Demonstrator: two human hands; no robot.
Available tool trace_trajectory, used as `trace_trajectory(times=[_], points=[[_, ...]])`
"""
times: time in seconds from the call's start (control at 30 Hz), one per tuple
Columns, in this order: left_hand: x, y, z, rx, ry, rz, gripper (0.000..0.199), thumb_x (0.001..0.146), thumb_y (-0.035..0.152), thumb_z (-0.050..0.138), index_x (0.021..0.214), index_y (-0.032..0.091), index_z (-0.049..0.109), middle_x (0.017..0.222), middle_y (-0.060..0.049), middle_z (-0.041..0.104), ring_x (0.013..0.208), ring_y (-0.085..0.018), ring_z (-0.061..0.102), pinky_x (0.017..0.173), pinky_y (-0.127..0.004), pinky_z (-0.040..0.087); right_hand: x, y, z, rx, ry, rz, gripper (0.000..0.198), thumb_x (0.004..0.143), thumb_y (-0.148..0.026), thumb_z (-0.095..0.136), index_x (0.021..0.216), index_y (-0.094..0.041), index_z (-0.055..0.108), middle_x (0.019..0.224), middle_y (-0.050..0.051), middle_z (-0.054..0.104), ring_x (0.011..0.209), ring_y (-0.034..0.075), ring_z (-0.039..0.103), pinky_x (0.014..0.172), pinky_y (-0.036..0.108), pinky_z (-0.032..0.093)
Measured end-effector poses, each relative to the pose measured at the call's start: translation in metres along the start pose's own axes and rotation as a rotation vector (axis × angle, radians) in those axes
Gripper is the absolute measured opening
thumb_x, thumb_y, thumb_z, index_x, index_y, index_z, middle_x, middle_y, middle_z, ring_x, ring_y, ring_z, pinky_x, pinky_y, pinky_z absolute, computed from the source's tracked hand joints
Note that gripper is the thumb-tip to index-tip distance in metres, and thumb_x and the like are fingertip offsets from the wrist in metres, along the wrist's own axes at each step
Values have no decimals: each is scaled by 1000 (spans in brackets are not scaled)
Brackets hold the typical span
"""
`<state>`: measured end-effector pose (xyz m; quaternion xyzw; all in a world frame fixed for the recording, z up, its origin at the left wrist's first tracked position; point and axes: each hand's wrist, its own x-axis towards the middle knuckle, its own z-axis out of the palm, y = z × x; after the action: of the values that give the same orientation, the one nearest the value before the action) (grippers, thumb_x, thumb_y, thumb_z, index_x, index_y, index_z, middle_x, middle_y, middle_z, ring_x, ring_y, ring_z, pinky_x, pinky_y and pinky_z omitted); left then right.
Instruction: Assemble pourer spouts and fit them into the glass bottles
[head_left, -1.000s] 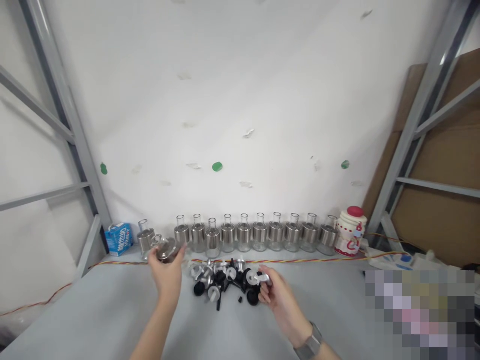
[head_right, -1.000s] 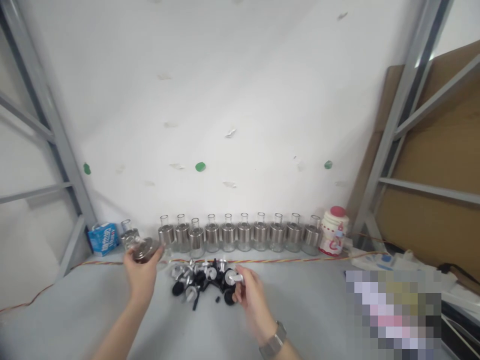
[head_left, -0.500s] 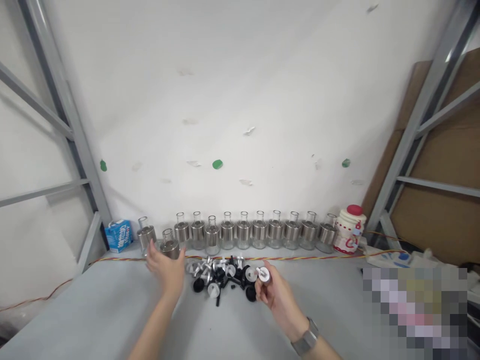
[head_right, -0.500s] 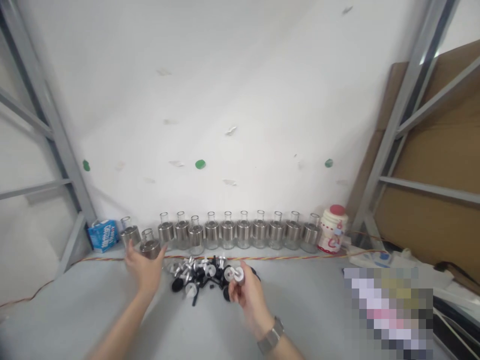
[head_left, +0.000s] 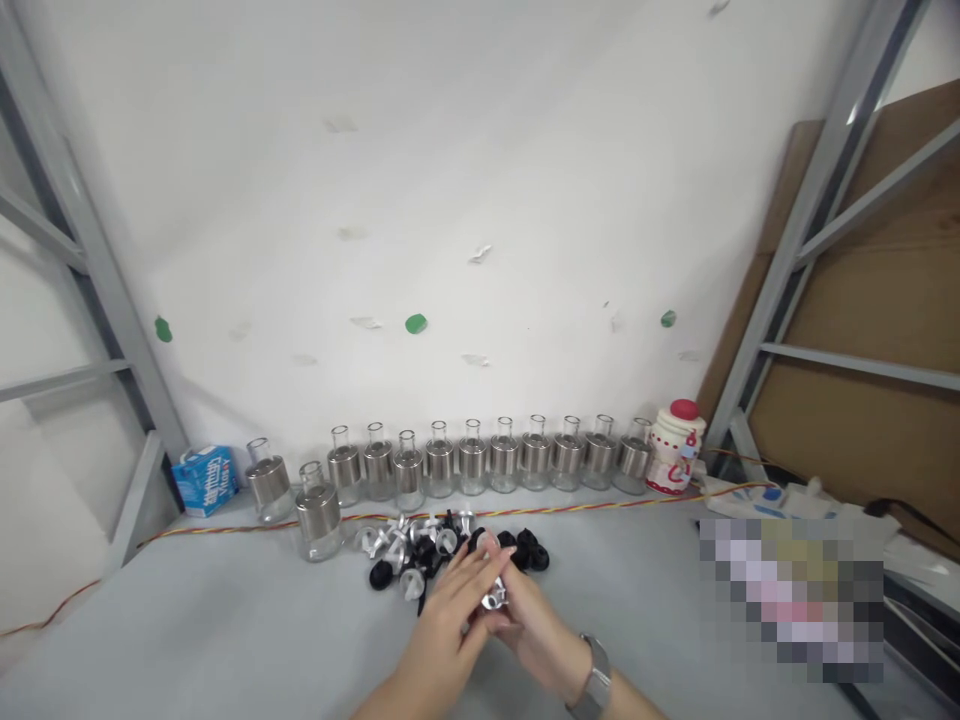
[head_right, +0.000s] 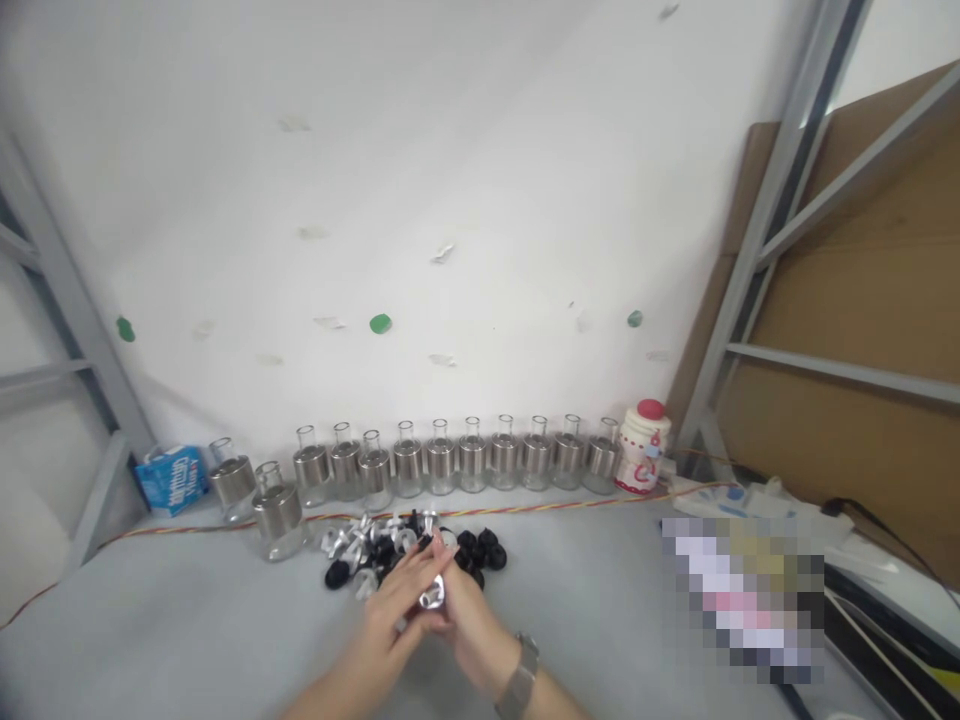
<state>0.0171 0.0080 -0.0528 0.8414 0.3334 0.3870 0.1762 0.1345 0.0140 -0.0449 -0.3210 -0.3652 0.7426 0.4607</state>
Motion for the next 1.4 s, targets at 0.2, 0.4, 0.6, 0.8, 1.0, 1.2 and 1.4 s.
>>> trace_trajectory(times=[0.2,0.4,0.6,0.8,1.0,1.2,1.4], points=[[-1,-4,-9,-45,235,-137,29,81,24,49,108,27,57,109,-4,62,103,-20,54,91,-33,42,9,-25,-19,-685,185,-163,51,81,-54,29,72,-14,58,55,3,54,49,15,51,51,28,43],[3,-12,-13,-177,380,-384,21,77,30,52,93,26,65,118,-5,56,109,-23,49,96,-38,35,9,-44,-62,-1778,682,-158,30,75,-2,38,97,-10,57,104,20,53,97,28,49,76,35,37],[7,-17,-15,-434,420,-514,24,73,35,56,91,21,67,108,-7,61,103,-24,53,87,-34,42,20,-39,-79,-1767,527,-76,31,68,7,38,82,-9,61,90,16,58,82,20,56,73,26,37],[12,-9,-22,-529,462,-550,22,68,37,62,78,18,68,86,-5,67,90,-22,58,79,-27,44,20,-43,-84,-1642,446,-97,23,63,-2,49,80,-12,59,83,10,59,70,17,56,60,23,36],[16,-10,-22,-822,394,-649,28,66,43,62,72,15,65,80,-6,69,83,-25,63,83,-36,44,20,-41,-81,-1501,469,-160,23,54,-10,58,77,-13,55,76,9,60,65,19,54,55,24,34],[17,-7,-23,-1018,502,-723,27,64,40,65,74,15,59,80,-9,69,86,-27,63,85,-42,43,22,-47,-71,-1315,533,-316,21,65,-13,50,85,-16,51,75,4,60,69,16,56,62,25,38],[17,-4,-28,-861,521,-698,31,61,35,68,85,17,62,101,-9,66,103,-26,55,92,-37,37,10,-55,-39,-650,240,-343,24,63,-29,64,82,-15,59,71,1,61,65,16,57,62,29,45]])
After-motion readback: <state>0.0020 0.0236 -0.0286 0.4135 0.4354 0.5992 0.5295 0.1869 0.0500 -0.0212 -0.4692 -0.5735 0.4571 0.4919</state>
